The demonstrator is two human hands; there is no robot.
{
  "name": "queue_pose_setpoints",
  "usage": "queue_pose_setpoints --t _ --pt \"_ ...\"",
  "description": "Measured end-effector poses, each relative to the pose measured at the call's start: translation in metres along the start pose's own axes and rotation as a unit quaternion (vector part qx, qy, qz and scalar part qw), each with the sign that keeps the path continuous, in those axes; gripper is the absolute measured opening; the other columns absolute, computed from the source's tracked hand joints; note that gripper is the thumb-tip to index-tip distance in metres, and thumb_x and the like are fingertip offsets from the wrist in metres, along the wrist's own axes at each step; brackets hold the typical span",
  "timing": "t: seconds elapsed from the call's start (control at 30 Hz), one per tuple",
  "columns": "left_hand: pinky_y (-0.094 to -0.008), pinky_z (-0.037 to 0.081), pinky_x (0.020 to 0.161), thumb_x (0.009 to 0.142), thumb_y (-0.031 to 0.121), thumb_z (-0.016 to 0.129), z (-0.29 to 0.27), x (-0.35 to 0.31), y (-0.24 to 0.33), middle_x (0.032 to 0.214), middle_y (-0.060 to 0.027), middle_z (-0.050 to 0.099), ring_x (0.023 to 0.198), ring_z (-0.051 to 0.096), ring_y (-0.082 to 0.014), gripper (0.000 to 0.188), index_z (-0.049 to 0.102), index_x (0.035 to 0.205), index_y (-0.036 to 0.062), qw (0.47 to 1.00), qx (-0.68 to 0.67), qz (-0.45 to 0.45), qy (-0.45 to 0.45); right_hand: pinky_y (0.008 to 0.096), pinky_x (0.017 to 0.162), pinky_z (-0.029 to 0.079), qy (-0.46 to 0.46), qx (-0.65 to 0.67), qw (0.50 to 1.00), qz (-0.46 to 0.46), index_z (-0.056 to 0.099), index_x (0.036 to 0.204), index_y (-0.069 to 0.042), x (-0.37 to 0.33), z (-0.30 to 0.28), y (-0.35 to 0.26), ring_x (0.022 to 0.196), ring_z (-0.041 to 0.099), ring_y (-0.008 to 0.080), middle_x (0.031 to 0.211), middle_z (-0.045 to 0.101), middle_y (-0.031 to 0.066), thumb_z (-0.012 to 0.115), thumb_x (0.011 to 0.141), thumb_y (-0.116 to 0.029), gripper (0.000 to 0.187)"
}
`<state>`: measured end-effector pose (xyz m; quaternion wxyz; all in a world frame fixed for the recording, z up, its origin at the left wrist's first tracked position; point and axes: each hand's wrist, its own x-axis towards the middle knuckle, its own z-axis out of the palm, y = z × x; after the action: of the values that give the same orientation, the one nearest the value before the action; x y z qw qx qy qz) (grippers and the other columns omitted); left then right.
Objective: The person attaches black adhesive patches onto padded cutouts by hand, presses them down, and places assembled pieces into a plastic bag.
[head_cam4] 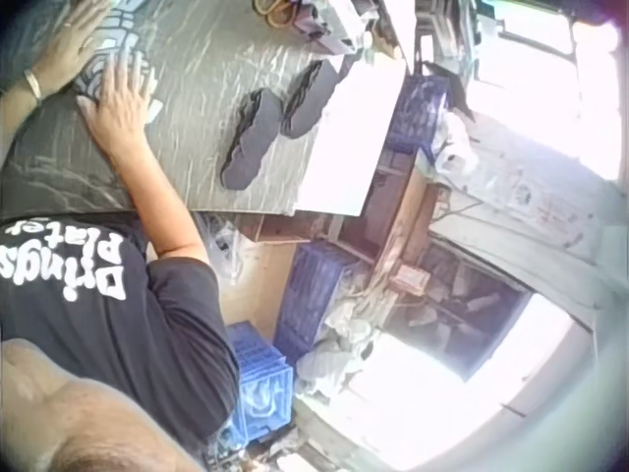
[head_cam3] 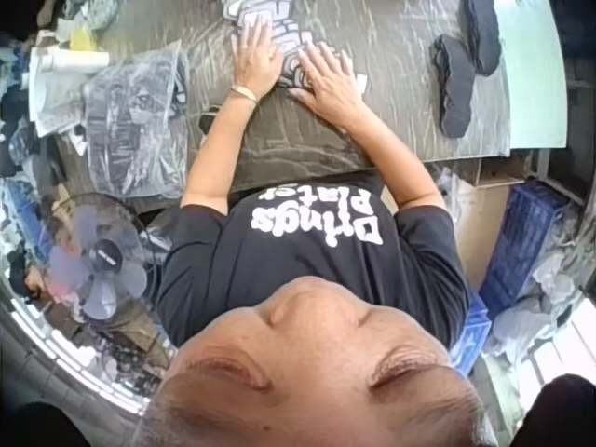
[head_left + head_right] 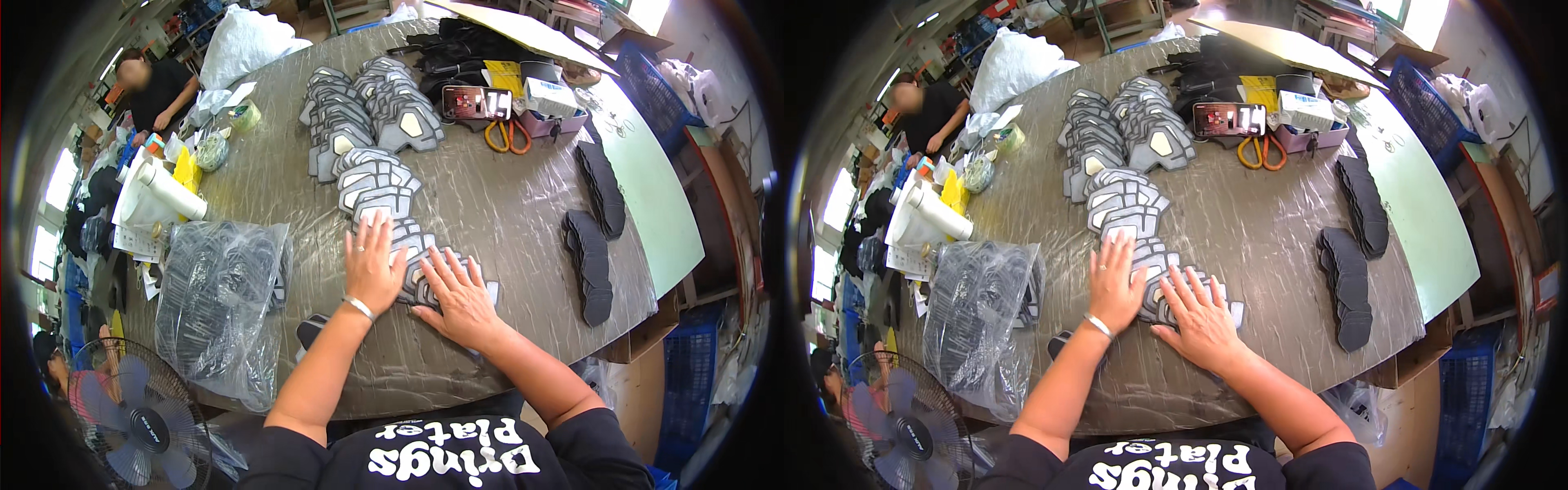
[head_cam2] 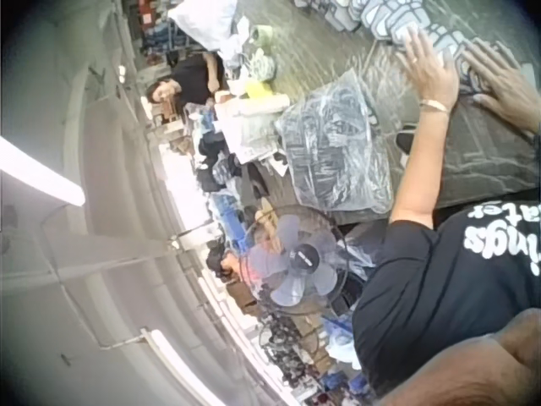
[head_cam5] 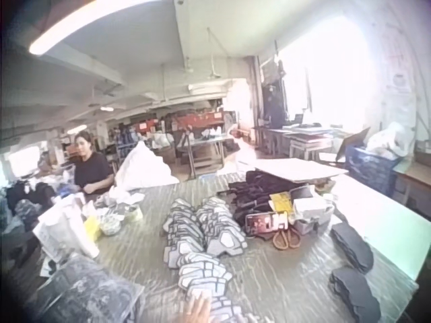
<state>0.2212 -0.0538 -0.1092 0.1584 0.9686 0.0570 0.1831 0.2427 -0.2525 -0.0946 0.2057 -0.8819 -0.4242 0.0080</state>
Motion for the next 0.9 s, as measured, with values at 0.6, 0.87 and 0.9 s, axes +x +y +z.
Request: queue_pose_setpoints --t 0.6,0.87,0.9 --pt "-0.0377 0.050 0.087 0.081 0.036 0.078 0.018 -0.012 -0.011 0.124 -0.0281 0.058 0.102 0.063 -0.0306 0.083 0.040 0.136 -0.0136 0.884 -0.274 -0.346 0.157 0.0600 0.116 0.015 -0.003 -0.002 0.997 0.072 0.037 0.150 -0.014 -0.081 0.000 0.003 0.146 0.020 0.0430 0.156 0.028 0.0228 0.064 0.085 -0.055 0.081" --pt "-0.0365 0.050 0.067 0.080 0.032 0.079 0.020 -0.011 0.005 0.082 -0.0119 0.068 0.072 0.062 -0.0207 0.041 0.062 0.089 -0.0046 0.886 -0.346 -0.295 0.094 0.0610 0.116 0.015 -0.014 -0.003 0.997 0.077 0.035 0.151 -0.016 -0.072 0.001 0.000 0.145 0.021 0.0428 0.156 0.028 0.0214 0.065 0.084 -0.053 0.082" --pt "-0.0361 0.050 0.068 0.082 0.031 0.078 0.022 -0.010 0.014 0.082 -0.0127 0.067 0.073 0.062 -0.0207 0.041 0.060 0.090 -0.0046 0.901 -0.302 -0.284 0.127 0.0610 0.116 0.015 -0.013 -0.008 0.996 0.085 0.035 0.151 -0.016 -0.072 0.001 0.002 0.145 0.021 0.0428 0.156 0.027 0.0215 0.065 0.084 -0.053 0.082"
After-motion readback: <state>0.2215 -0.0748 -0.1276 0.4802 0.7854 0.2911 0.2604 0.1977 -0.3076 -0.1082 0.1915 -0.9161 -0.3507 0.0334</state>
